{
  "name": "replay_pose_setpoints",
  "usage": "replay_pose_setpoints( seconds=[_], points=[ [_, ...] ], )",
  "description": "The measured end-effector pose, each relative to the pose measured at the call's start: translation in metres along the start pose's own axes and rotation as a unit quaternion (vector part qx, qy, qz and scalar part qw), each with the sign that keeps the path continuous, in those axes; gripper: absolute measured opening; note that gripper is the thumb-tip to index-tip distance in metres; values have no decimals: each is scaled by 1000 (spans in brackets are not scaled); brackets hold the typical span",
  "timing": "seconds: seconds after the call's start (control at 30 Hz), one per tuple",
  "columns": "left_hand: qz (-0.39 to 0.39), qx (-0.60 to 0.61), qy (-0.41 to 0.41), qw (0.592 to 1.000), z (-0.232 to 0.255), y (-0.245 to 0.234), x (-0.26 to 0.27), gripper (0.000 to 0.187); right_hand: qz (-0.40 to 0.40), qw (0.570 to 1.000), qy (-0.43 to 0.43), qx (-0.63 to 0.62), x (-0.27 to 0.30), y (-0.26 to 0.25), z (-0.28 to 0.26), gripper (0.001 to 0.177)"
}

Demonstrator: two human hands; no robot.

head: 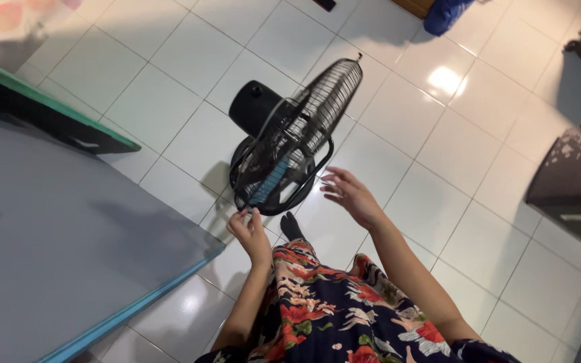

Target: The person unplugs a standing fan, removes the front grille, and uses a screwdriver to loosen the central nut to detach the fan blades. The grille and blades are set aside on the floor.

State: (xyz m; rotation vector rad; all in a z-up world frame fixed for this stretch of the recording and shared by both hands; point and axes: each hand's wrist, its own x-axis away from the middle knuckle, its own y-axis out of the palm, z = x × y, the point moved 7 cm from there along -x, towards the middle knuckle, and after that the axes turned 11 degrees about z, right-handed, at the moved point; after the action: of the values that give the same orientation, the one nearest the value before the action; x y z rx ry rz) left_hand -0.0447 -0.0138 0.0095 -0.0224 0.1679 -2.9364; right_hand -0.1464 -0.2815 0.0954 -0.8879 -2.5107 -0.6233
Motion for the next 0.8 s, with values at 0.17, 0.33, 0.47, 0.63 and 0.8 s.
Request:
replay_pose_setpoints(
  seconds=[0.17, 0.33, 0.47, 0.63, 0.8],
  points=[
    [17, -28, -1, 999, -5, 3, -2, 34, 62, 996, -68, 2, -36, -7, -37, 47],
    [38, 59, -191, 979, -36, 5, -7, 34, 102, 983, -151, 13, -63, -18, -75, 48],
    [25, 45, -248, 967, -47, 5, -5, 36, 128, 968, -210, 59, -88, -36, -102, 47],
    [42, 135, -310, 940, -60, 4, -2, 37, 137, 959, -218, 120, -125, -60, -128, 46],
    [63, 149, -339, 927, -70, 5, 2, 35, 107, 964, -197, 140, -153, -81, -137, 47]
  ],
)
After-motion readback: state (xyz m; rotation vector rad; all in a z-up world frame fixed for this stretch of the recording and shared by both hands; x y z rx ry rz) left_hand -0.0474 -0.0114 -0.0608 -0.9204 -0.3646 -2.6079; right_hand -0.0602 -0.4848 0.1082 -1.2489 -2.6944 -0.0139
